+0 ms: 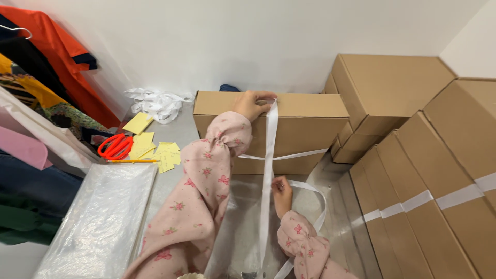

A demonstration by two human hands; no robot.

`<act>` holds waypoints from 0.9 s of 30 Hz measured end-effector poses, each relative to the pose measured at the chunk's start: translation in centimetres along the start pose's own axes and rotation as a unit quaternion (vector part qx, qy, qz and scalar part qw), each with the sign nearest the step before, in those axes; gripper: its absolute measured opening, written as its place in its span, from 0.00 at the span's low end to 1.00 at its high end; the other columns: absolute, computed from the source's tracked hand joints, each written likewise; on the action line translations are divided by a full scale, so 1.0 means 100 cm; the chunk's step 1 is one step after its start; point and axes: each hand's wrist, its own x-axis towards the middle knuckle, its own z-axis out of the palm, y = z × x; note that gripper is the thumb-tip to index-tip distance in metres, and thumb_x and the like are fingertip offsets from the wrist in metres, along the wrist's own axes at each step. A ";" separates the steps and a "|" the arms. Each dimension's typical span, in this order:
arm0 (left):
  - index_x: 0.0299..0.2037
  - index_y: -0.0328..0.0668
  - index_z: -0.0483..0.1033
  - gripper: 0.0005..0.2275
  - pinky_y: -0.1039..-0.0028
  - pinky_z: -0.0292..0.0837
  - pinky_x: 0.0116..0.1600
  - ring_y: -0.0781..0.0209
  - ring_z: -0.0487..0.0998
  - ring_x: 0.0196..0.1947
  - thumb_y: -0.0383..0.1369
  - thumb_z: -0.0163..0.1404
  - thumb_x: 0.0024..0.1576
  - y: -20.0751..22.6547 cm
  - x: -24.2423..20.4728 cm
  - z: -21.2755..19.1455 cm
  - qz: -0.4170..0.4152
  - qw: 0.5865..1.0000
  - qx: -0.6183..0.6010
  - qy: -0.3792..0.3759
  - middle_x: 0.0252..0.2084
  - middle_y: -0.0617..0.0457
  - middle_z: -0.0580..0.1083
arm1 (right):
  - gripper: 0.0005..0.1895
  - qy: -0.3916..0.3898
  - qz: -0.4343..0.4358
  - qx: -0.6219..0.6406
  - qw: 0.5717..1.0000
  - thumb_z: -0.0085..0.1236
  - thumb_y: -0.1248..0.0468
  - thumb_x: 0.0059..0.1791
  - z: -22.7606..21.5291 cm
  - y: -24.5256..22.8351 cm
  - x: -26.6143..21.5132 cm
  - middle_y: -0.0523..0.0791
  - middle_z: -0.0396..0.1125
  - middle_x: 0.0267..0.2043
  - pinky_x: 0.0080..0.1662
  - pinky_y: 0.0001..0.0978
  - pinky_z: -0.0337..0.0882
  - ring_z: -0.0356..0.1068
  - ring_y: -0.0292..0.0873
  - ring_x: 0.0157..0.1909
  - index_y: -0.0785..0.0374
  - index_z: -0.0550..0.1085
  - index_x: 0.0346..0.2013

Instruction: The person wraps a white ribbon around a cardboard box, tying it into a bow. They then pick up a yellow sticky note and a pencil, write on the note, and place it on the box.

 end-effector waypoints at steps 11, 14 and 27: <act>0.61 0.66 0.75 0.22 0.60 0.52 0.74 0.54 0.64 0.70 0.34 0.60 0.55 0.011 0.014 -0.013 0.012 0.993 0.029 -0.110 0.56 0.61 0.78 | 0.10 -0.100 0.003 0.090 0.991 0.56 0.73 0.50 -0.003 -0.015 0.012 0.50 0.78 0.38 0.44 0.35 0.78 0.80 0.48 0.42 0.64 0.79 0.45; 0.62 0.66 0.74 0.22 0.58 0.52 0.75 0.52 0.64 0.70 0.35 0.60 0.55 0.017 0.013 -0.022 0.013 0.991 0.029 -0.128 0.58 0.60 0.77 | 0.10 -0.105 0.027 0.102 0.989 0.58 0.71 0.50 -0.005 -0.019 0.011 0.50 0.79 0.38 0.43 0.33 0.78 0.80 0.47 0.42 0.63 0.79 0.45; 0.69 0.77 0.63 0.39 0.62 0.50 0.75 0.50 0.60 0.73 0.64 0.60 0.45 0.010 0.038 -0.035 -0.057 0.960 0.141 -0.236 0.73 0.59 0.62 | 0.12 -0.118 0.098 0.109 0.982 0.54 0.79 0.49 -0.010 -0.029 0.024 0.53 0.78 0.34 0.37 0.31 0.77 0.79 0.48 0.39 0.64 0.80 0.42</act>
